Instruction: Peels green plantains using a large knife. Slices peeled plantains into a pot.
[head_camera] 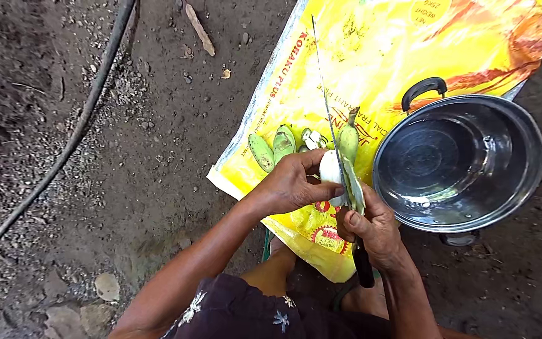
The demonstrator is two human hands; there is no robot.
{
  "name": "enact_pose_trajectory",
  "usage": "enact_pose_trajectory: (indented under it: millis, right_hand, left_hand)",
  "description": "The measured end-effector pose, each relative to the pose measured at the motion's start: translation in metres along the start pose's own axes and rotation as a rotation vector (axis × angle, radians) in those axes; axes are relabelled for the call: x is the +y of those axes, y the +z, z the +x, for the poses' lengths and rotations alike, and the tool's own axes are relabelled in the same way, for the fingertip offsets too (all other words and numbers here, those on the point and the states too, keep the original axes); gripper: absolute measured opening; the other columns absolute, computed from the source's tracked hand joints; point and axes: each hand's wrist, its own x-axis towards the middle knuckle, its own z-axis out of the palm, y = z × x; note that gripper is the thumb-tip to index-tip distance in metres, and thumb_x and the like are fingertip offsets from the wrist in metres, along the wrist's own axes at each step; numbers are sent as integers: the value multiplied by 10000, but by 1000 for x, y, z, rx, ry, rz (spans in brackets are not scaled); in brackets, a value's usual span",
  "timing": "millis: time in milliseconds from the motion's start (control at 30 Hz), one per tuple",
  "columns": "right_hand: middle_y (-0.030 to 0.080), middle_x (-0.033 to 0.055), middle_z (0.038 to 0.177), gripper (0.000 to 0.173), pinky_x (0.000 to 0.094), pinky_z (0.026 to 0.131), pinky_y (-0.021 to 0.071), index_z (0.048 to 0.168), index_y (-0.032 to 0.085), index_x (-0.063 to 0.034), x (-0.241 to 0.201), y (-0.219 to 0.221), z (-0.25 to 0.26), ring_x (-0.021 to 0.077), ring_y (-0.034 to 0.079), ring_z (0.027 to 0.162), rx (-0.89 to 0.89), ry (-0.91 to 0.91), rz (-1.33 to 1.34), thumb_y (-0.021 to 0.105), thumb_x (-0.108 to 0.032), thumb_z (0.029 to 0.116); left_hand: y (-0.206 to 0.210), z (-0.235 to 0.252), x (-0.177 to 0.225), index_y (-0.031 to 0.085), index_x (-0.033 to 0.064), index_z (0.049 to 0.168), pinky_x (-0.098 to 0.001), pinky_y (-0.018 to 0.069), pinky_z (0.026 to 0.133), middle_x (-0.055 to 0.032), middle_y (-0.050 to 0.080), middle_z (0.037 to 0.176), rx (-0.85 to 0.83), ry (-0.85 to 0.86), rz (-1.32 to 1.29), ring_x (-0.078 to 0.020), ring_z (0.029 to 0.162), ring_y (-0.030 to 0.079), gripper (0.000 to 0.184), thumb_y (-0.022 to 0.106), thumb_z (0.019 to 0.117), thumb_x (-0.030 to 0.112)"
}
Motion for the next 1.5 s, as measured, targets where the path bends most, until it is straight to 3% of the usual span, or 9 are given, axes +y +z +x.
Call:
enact_pose_trajectory:
  millis: [233,467,600,900,1067,1167,1267,1400,1500]
  right_hand:
    - [563,-134,751,723,146,543,454,1513,429,-67,-7,-5,-3,-38,490,580,-89,18,-16,708,-410,940]
    - [593,-126,780,586,148,547,466,1431,509,-48,-3,10,-4,-37,508,590,46,-52,-22,705,-319,949]
    - [611,-113,795,550,153,552,475,1411,524,-62,-3,13,-4,-30,527,605,68,-81,10,706,-300,950]
    - [599,-102,768,558,159,542,479,1427,528,-83,-3,18,-3,-22,514,574,128,-71,23,718,-285,942]
    - [636,-113,835,516,148,558,479,1367,589,-86,-4,7,-4,-37,530,611,101,-57,-64,730,-318,928]
    - [643,-123,838,497,141,558,470,1344,606,-77,-6,4,-4,-48,522,610,84,-52,-88,728,-321,928]
    - [630,-128,796,486,150,560,470,1338,622,-90,-7,-1,-4,-40,520,602,63,-39,-97,722,-346,937]
    - [571,-122,704,467,158,549,467,1338,627,-95,-3,-2,-2,-21,512,573,33,-27,-4,718,-328,944]
    - [556,-116,660,407,162,535,463,1272,656,-114,-2,-2,-2,-15,507,546,13,9,66,728,-338,940]
  left_hand:
    - [-4,-1,-2,607,0,1303,-222,606,793,-43,730,1048,-64,6,-37,-84,891,712,464,706,860,-93]
    - [-1,-4,-1,611,14,1265,-207,607,751,-20,737,1001,-5,40,14,-54,835,711,447,718,844,-93]
    - [2,-5,2,601,7,1297,-209,610,780,-24,734,1052,6,76,67,-55,886,715,473,717,844,-65]
    - [8,-3,-4,602,-3,1277,-213,611,796,-27,724,1058,77,168,131,-53,902,711,492,733,807,-64]
    - [2,-1,-2,626,7,1231,-186,597,716,-13,737,968,16,133,141,-35,813,704,440,712,806,-69]
    - [-1,2,-2,615,15,1263,-193,597,774,-18,732,1017,-18,103,135,-36,876,703,456,718,824,-56]
    - [-5,6,-5,606,31,1304,-197,591,824,-7,723,1079,-54,94,155,-30,944,694,471,703,844,6]
    - [-5,7,-6,587,21,1317,-197,593,795,-13,718,1062,-65,63,47,-37,913,695,461,661,867,-48]
    - [-7,6,-5,597,23,1296,-181,583,804,7,719,1036,-81,34,-11,-17,897,689,452,644,861,-94]
